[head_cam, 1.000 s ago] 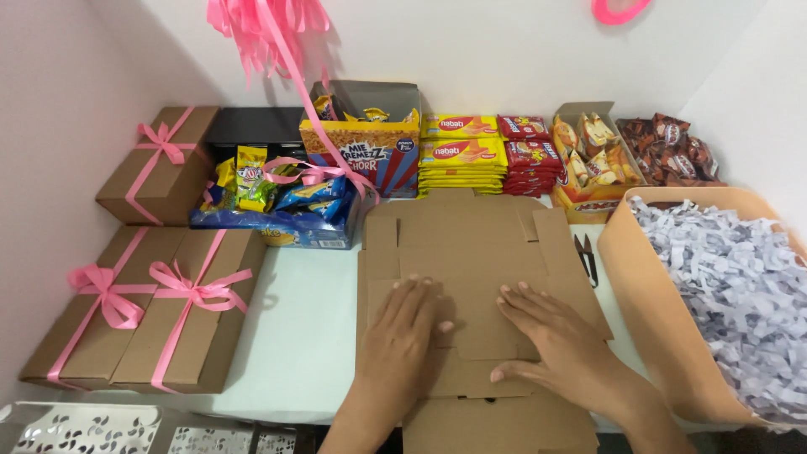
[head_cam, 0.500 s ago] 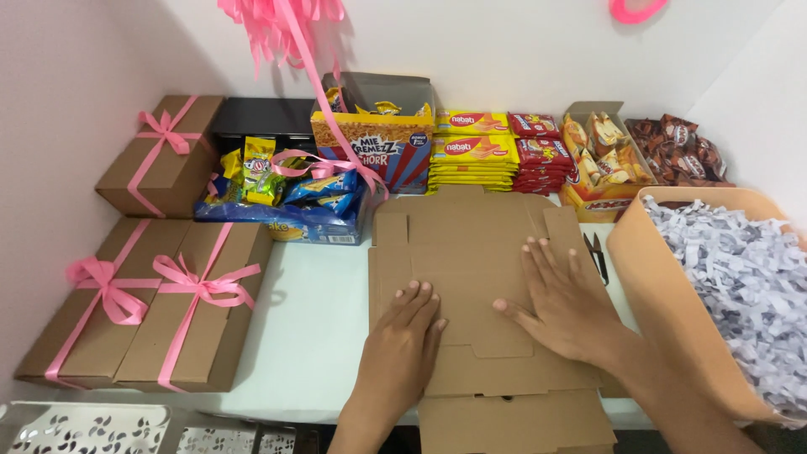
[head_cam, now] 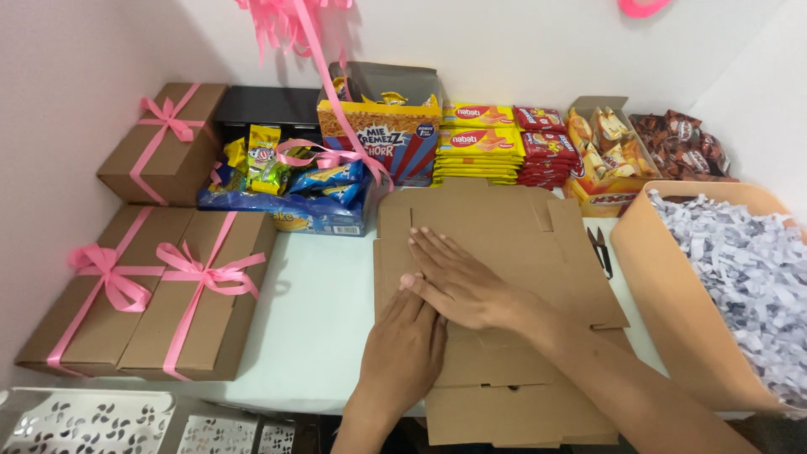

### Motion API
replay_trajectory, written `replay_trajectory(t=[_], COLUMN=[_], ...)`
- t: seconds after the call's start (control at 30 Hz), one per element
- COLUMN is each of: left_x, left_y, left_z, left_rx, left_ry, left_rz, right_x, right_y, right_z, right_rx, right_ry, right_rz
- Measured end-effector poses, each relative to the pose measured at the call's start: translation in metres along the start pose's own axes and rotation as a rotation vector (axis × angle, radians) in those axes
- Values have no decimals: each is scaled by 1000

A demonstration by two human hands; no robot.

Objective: The person folds a flat cardboard sheet into a box shape by hand. They fold the side flaps and tuck the tabs into slots to form the box structure.

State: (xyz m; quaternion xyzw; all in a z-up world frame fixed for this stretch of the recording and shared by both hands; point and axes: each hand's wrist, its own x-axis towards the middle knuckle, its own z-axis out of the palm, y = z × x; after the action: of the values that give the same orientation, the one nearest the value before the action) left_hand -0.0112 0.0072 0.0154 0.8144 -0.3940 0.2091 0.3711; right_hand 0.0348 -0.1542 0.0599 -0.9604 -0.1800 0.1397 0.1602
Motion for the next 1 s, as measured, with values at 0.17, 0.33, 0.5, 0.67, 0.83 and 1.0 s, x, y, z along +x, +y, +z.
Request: replay_trajectory(t=[0.17, 0.33, 0.5, 0.67, 0.83, 1.0], left_x=[-1, -6, -4, -3, -1, 11], left_y=[-3, -9, -6, -5, -2, 9], left_z=[1, 8, 4, 3, 0, -13], left_rx=[6, 37, 20, -10, 4, -83], left_ry=[-22, -50, -62, -71, -87, -49], left_rz=[-18, -37, -41, -54, -67, -54], right_x=[-22, -73, -103, -76, -34, 0], right_y=[5, 53, 117, 56, 10, -10], right_z=[-7, -15, 9, -15, -20, -17], right_rx=[32, -98, -181, -112, -38, 105], right_ry=[-17, -122, 122, 5, -74, -102], right_rz=[106, 377, 506, 503, 341, 157])
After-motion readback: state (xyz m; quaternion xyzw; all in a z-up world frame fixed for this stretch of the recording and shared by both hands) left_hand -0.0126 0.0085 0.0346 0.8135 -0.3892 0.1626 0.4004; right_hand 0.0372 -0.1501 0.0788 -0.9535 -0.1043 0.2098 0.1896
